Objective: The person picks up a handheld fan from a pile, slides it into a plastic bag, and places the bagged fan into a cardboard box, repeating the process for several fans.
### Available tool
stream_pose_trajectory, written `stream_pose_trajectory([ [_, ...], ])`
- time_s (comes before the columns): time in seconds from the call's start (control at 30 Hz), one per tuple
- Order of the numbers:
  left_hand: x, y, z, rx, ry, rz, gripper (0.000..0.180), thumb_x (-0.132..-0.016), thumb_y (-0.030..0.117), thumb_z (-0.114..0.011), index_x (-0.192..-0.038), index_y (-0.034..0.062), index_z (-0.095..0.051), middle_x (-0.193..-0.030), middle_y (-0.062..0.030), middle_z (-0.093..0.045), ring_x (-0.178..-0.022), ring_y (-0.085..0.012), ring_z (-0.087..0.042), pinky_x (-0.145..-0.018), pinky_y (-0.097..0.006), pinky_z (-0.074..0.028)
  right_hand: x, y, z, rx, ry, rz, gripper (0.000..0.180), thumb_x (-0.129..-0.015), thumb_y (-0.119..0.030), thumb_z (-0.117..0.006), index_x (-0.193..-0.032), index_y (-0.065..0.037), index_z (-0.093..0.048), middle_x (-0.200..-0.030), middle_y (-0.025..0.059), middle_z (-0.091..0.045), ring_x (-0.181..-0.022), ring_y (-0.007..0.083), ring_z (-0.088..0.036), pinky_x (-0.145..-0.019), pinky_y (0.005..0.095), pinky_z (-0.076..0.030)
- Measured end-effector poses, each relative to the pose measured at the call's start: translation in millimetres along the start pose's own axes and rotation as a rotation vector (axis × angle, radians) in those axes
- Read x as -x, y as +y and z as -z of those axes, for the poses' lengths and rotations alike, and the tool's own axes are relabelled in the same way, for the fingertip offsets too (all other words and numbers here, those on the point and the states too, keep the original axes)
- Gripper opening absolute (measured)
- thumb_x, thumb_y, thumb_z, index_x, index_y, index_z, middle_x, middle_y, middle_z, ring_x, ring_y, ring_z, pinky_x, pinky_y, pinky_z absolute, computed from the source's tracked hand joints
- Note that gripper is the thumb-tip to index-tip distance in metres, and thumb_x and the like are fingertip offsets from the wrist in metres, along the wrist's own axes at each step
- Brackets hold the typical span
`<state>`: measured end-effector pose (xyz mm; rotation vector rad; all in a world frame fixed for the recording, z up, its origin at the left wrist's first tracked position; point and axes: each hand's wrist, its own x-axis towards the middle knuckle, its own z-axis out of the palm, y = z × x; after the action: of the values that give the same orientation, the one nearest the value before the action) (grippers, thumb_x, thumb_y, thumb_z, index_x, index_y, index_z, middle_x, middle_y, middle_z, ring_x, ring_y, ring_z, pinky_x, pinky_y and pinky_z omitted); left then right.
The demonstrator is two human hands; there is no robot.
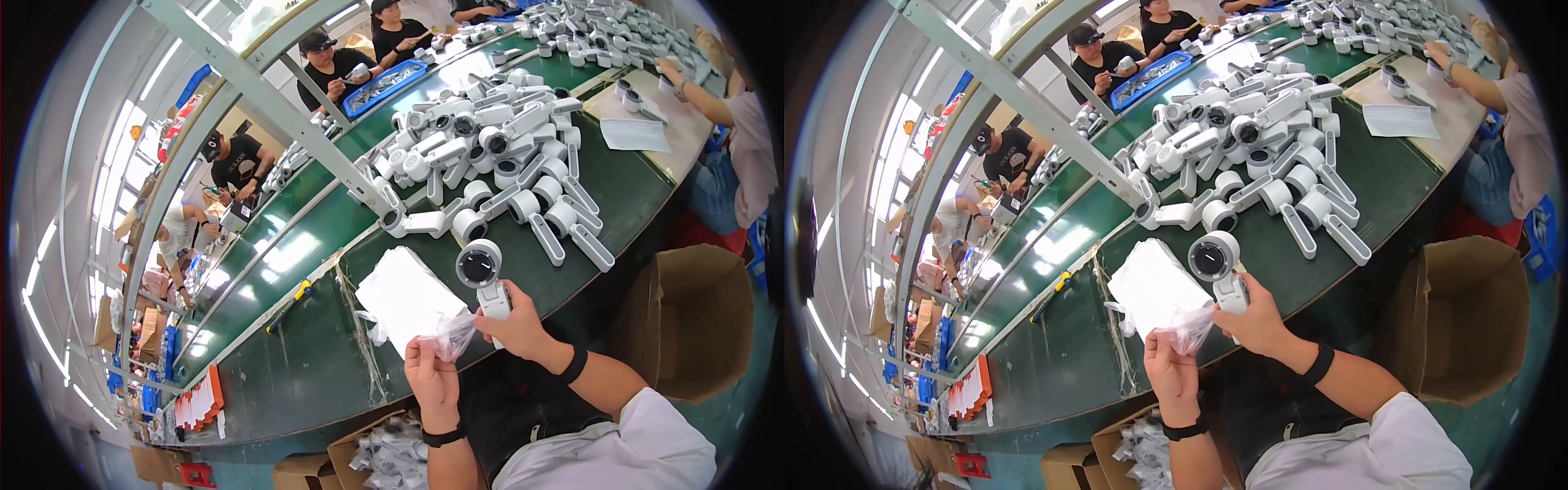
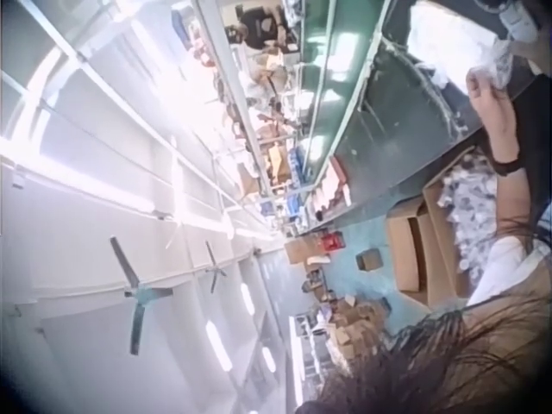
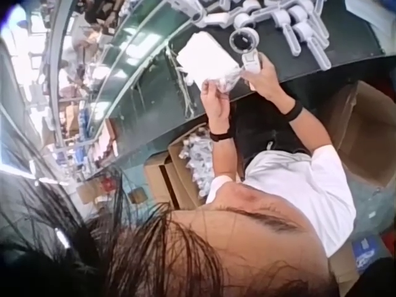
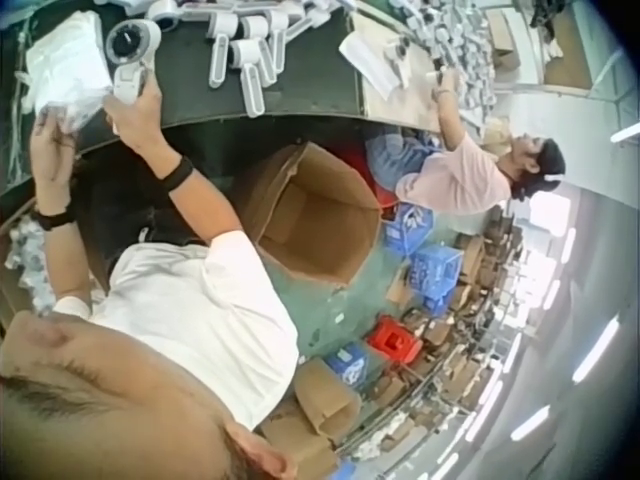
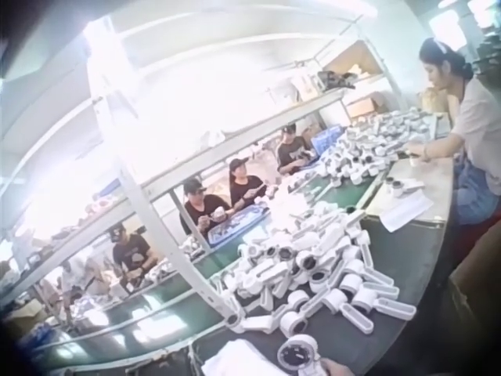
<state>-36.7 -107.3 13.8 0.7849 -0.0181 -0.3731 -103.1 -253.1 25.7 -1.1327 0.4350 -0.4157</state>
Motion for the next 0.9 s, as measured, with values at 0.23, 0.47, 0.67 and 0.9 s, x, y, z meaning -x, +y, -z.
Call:
stream_pose_trajectory([
  [0.23,6,-2,-13,-0.389,0.033,-0.149,0.006,-0.093,0.005,-0.057,-0.099,0.0025,-0.056,-0.084,-0.0025,-0.059,-0.066,-0.0107,-0.056,-0.062,-0.024,-0.049,35,-20,52,0.105,-0.259,-0.029,0.049,-0.080,-0.003,-0.070,-0.123,-0.002,-0.047,-0.087,0.0069,-0.066,-0.061,0.0120,-0.061,-0.056,0.0266,-0.050],
  [0.47,7,10,-21,-0.575,-0.134,-0.129,0.015,-0.091,0.004,-0.062,-0.105,-0.0013,-0.062,-0.085,-0.0022,-0.064,-0.069,-0.0073,-0.057,-0.062,-0.020,-0.044,30,-62,66,0.578,-0.684,-0.145,0.077,-0.085,-0.016,-0.068,-0.148,-0.007,-0.026,-0.083,0.0072,-0.068,-0.063,0.0121,-0.061,-0.061,0.0272,-0.051],
  [0.67,8,23,-12,-0.741,-0.269,-0.181,0.011,-0.090,0.002,-0.062,-0.100,-0.0020,-0.065,-0.085,-0.0004,-0.064,-0.073,-0.0060,-0.056,-0.062,-0.019,-0.042,6,-46,58,0.674,-0.960,-0.307,0.068,-0.091,-0.023,-0.061,-0.150,-0.020,-0.028,-0.084,0.0026,-0.065,-0.060,0.0117,-0.057,-0.060,0.0268,-0.050],
  [0.9,22,18,-23,-1.027,-0.303,-0.510,0.009,-0.084,-0.002,-0.067,-0.092,0.0016,-0.067,-0.097,-0.0052,-0.059,-0.070,-0.0092,-0.055,-0.061,-0.022,-0.043,17,4,39,0.439,-0.524,-0.187,0.066,-0.091,-0.024,-0.058,-0.149,-0.012,-0.029,-0.084,0.0053,-0.063,-0.062,0.0112,-0.058,-0.057,0.0261,-0.050],
])
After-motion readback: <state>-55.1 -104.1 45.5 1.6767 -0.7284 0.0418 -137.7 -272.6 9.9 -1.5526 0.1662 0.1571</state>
